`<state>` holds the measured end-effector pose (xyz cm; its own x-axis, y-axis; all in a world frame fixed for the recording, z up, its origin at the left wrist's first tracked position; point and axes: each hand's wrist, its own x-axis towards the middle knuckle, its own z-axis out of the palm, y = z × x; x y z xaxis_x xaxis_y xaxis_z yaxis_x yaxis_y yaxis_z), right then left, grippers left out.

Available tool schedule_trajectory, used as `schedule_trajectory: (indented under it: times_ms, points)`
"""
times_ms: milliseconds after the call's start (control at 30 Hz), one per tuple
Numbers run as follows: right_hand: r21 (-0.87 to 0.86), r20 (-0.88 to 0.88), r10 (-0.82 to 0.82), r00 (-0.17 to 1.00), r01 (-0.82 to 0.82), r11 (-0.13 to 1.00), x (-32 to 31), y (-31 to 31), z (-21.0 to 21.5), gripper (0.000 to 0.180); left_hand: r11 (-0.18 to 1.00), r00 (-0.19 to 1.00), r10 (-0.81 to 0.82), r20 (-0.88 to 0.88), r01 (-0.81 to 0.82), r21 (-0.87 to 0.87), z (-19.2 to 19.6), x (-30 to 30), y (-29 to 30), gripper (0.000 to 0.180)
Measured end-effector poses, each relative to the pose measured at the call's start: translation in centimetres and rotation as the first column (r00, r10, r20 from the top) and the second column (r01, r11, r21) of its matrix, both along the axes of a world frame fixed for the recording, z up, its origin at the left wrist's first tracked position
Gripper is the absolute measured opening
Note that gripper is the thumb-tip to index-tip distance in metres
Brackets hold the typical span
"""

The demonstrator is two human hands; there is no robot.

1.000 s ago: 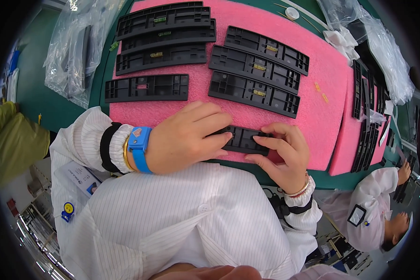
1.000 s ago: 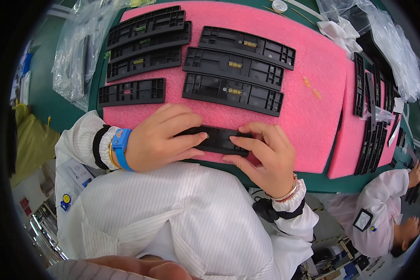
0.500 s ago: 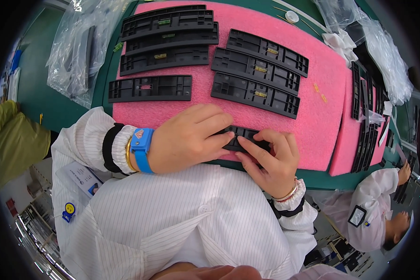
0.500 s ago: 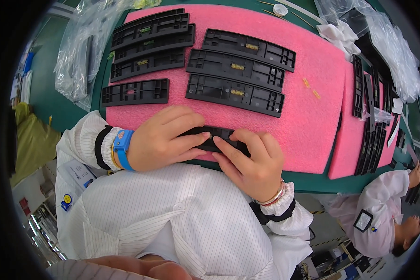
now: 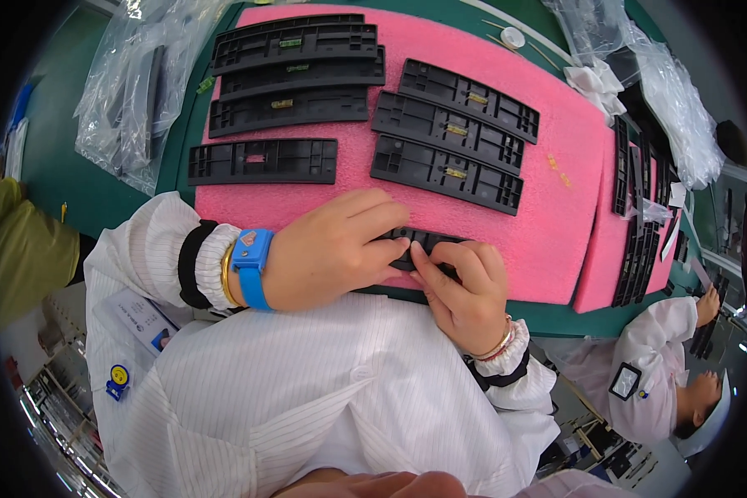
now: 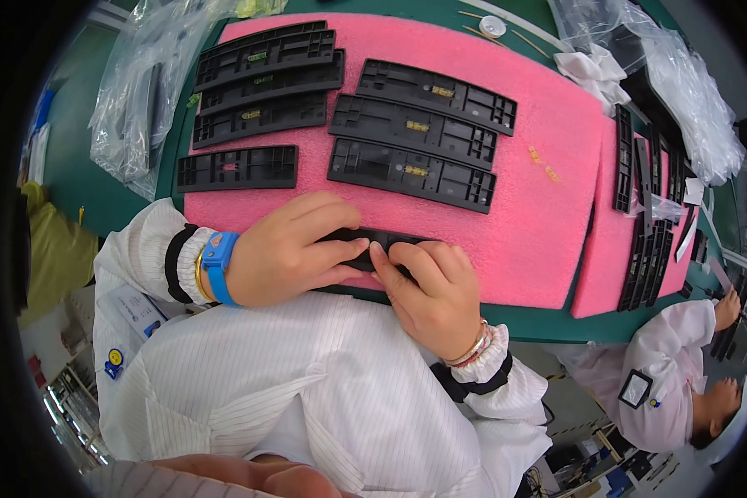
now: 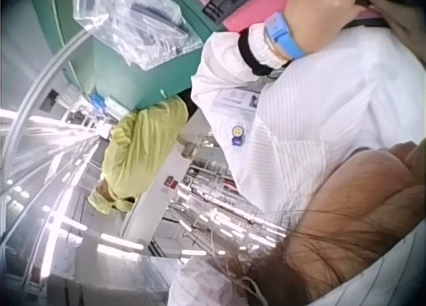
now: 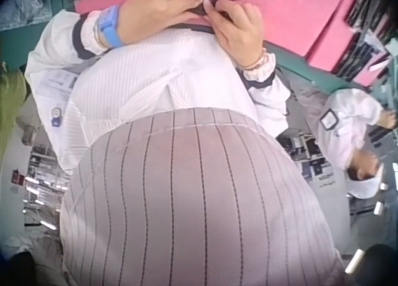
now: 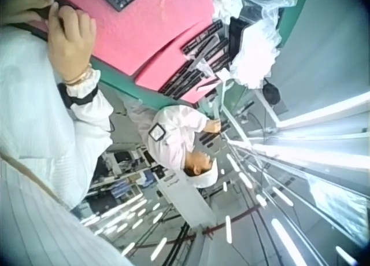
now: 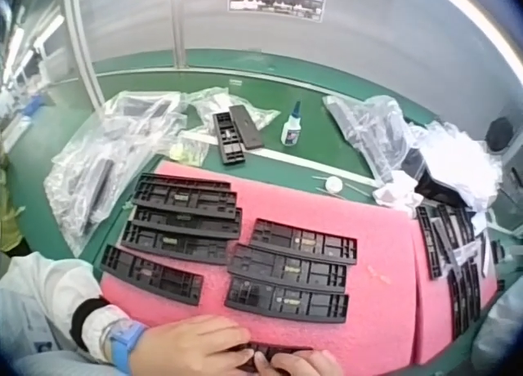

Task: The person picks up small yellow components and inserts them into slots on black plastic parts. After repeating this, they remove another part from a plastic bag, insert a component, and apply a liquid from a container using a thin stick.

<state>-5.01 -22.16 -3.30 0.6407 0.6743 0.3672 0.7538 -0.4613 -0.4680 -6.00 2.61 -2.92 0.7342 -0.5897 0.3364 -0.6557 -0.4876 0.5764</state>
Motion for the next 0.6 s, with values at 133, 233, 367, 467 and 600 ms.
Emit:
schedule_trajectory:
  times_ms: [133, 233, 367, 467, 600]
  points:
    - [0.007, -0.096, 0.013, 0.995, -0.013, 1.000, 0.1, -0.3, 0.3, 0.039, 0.999, 0.998, -0.005, -0.056, 0.003, -0.032, 0.1, 0.4, 0.2, 0.039]
    - [0.019, -0.080, 0.028, 0.996, -0.027, 0.999, 0.1, -0.8, 0.6, 0.037, 0.999, 0.997, -0.006, -0.077, 0.002, -0.050, 0.0, 0.4, 0.2, 0.039]
    - [0.004, 0.019, -0.038, 0.999, 0.038, 0.999, -0.1, -1.6, 0.6, 0.034, 0.998, 0.999, 0.051, 0.002, -0.051, -0.027, 0.7, 0.0, -0.2, 0.035]
    - [-0.002, 0.078, -0.191, 0.979, 0.191, 0.982, 0.4, -1.9, 0.6, 0.030, 0.990, 0.984, 0.143, 0.104, -0.143, -0.009, 0.6, -0.4, -0.6, 0.035]
    - [0.018, 0.150, -0.188, 0.971, 0.188, 0.982, 1.0, -2.1, 1.3, 0.027, 0.987, 0.979, 0.157, 0.127, -0.160, 0.008, -0.7, -0.7, -0.5, 0.036]
